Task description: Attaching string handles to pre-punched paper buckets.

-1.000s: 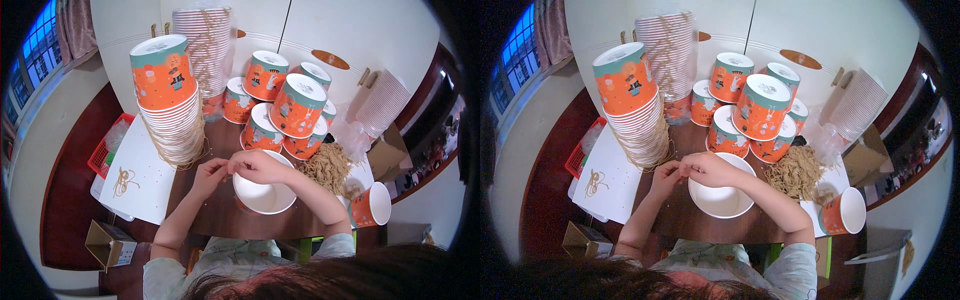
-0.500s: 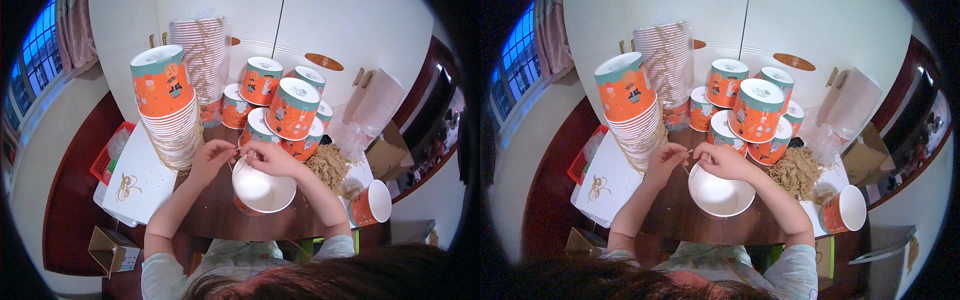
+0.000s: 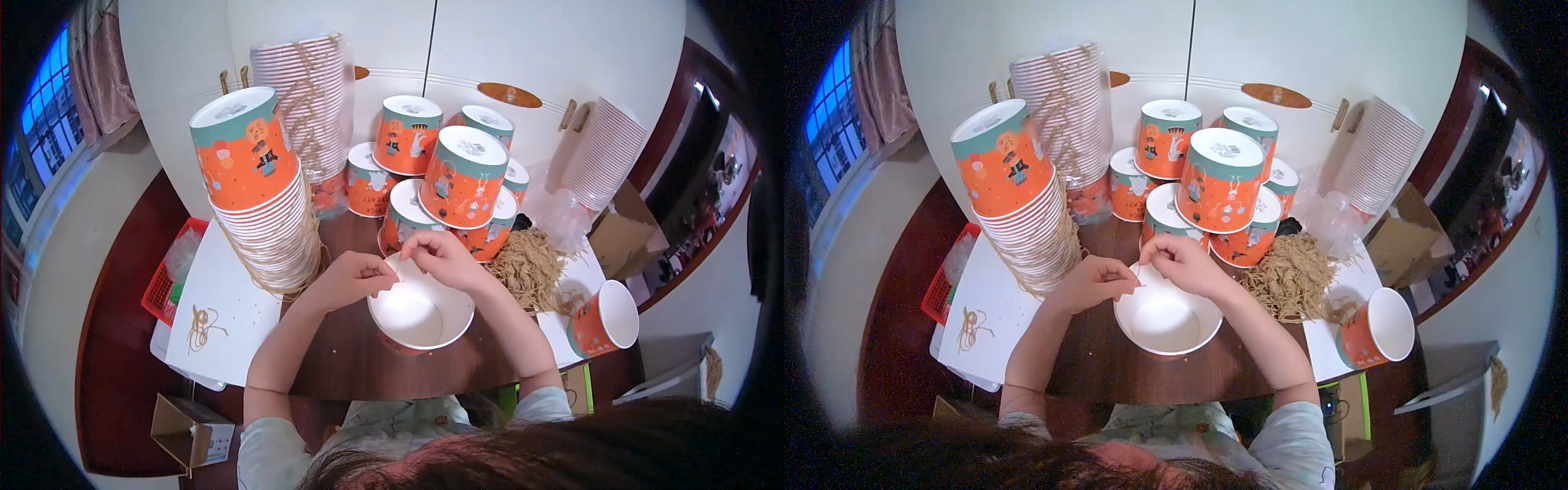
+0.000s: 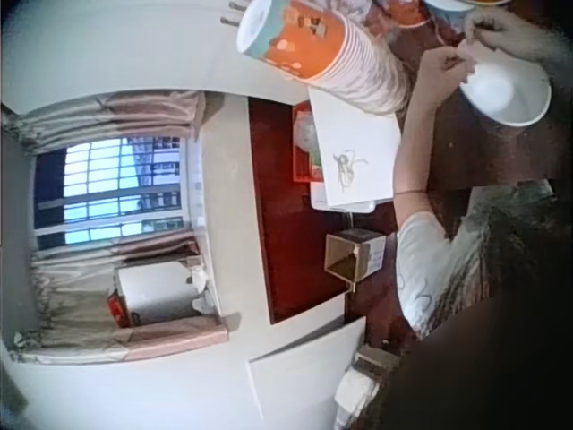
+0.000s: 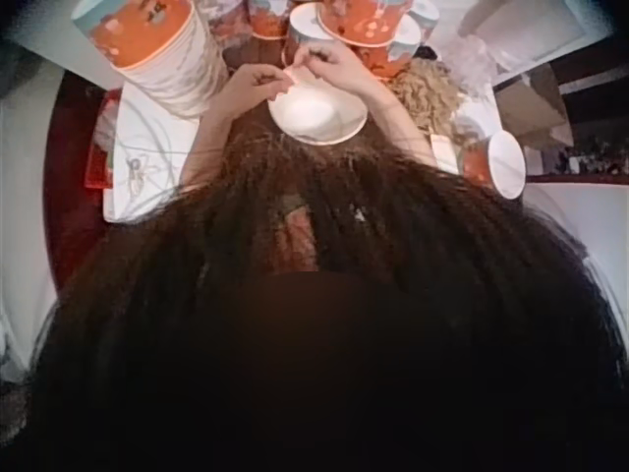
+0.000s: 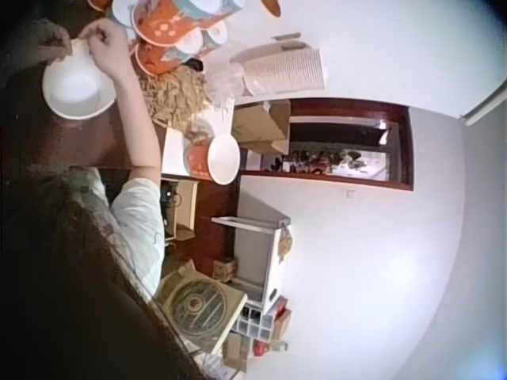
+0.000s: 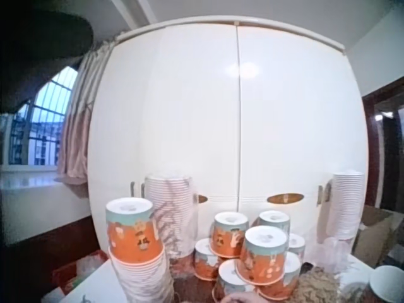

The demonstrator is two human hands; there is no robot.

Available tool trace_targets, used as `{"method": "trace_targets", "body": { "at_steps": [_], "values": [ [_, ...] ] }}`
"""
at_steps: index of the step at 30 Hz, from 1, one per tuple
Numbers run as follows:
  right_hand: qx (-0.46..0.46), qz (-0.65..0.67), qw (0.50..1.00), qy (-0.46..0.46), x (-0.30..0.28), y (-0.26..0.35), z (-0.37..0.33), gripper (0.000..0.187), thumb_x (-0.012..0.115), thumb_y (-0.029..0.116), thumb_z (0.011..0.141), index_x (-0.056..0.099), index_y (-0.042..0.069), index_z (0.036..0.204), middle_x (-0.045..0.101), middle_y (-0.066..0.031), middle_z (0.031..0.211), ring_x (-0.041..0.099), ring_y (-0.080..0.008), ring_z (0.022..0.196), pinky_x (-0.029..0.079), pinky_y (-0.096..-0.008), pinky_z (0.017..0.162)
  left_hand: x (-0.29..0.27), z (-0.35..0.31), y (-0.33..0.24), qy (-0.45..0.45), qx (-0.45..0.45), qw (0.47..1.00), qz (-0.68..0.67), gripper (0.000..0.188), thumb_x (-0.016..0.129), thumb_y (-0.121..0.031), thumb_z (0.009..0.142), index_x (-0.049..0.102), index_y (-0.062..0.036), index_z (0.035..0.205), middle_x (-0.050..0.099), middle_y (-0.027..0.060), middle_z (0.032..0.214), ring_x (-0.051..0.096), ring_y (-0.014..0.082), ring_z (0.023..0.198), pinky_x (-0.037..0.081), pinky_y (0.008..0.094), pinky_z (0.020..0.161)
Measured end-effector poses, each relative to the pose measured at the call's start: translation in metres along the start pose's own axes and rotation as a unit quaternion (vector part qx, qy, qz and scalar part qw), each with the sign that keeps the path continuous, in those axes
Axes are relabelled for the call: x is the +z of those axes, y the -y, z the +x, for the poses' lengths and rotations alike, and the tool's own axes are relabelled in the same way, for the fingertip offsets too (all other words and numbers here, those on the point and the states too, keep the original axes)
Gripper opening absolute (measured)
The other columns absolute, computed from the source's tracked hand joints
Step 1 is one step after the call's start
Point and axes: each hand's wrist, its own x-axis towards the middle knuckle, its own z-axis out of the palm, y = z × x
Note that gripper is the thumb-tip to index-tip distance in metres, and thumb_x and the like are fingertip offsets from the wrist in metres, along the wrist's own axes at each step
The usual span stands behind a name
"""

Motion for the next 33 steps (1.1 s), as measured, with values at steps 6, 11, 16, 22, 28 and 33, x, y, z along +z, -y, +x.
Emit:
{"method": "trace_targets", "body": {
  "at_steps": [6,11,16,22,28,33],
  "values": [
    [-0.056,-0.042,0.997,-0.008,-0.003,-0.017,0.0,0.013,0.045,-0.003,0.073,0.057,0.003,0.076,0.05,0.0026,0.07,0.043,-0.0053,0.057,0.033,-0.0201,0.049,0.004,0.007,0.005,0.015,-0.001,1.0,0.006,0.011,0.06,-0.011,0.078,0.06,-0.0008,0.083,0.059,0.0002,0.073,0.051,0.004,0.062,0.039,0.0175,0.053],
    [-0.135,-0.302,0.942,-0.054,-0.01,-0.012,-0.024,0.012,0.051,0.007,0.069,0.059,0.007,0.078,0.053,-0.0055,0.072,0.052,-0.0177,0.059,0.042,-0.0293,0.054,0.014,0.012,0.013,-0.018,0.016,0.996,-0.09,0.009,0.058,-0.009,0.079,0.056,-0.001,0.082,0.057,0.001,0.068,0.049,0.0044,0.055,0.038,0.0176,0.049],
    [-0.08,-0.378,0.918,-0.087,-0.027,-0.02,-0.034,0.015,0.051,0.012,0.07,0.061,0.009,0.081,0.056,-0.0057,0.077,0.058,-0.0206,0.07,0.046,-0.0324,0.06,0.047,0.019,0.016,-0.005,-0.003,0.982,-0.187,0.007,0.056,-0.009,0.081,0.055,-0.0022,0.084,0.057,0.0026,0.068,0.049,0.0058,0.051,0.039,0.0177,0.047],
    [-0.119,-0.196,0.973,-0.02,-0.02,-0.003,-0.041,0.012,0.054,0.016,0.076,0.061,0.009,0.083,0.058,-0.0048,0.08,0.058,-0.021,0.072,0.045,-0.0311,0.062,0.052,0.017,0.023,-0.036,-0.007,0.971,-0.237,0.005,0.053,-0.009,0.083,0.054,-0.0044,0.084,0.058,0.0019,0.07,0.051,0.0066,0.055,0.04,0.0185,0.049],
    [-0.167,-0.317,0.933,-0.04,-0.009,0.005,-0.046,0.009,0.06,0.012,0.075,0.061,0.005,0.08,0.056,-0.0044,0.074,0.056,-0.0172,0.066,0.045,-0.0279,0.053,0.048,0.015,0.021,-0.037,0.02,0.985,-0.165,0.005,0.051,-0.008,0.084,0.053,-0.0038,0.085,0.058,0.0031,0.074,0.053,0.007,0.063,0.042,0.0202,0.059],
    [-0.128,-0.313,0.936,-0.104,-0.005,0.002,-0.053,0.01,0.058,0.019,0.075,0.062,0.01,0.077,0.056,-0.0049,0.075,0.057,-0.0225,0.065,0.045,-0.0321,0.055,0.037,0.015,0.021,-0.03,0.044,0.988,-0.143,0.003,0.052,-0.006,0.082,0.051,-0.0031,0.081,0.06,0.0054,0.076,0.056,0.0124,0.072,0.043,0.025,0.072]
  ]
}}
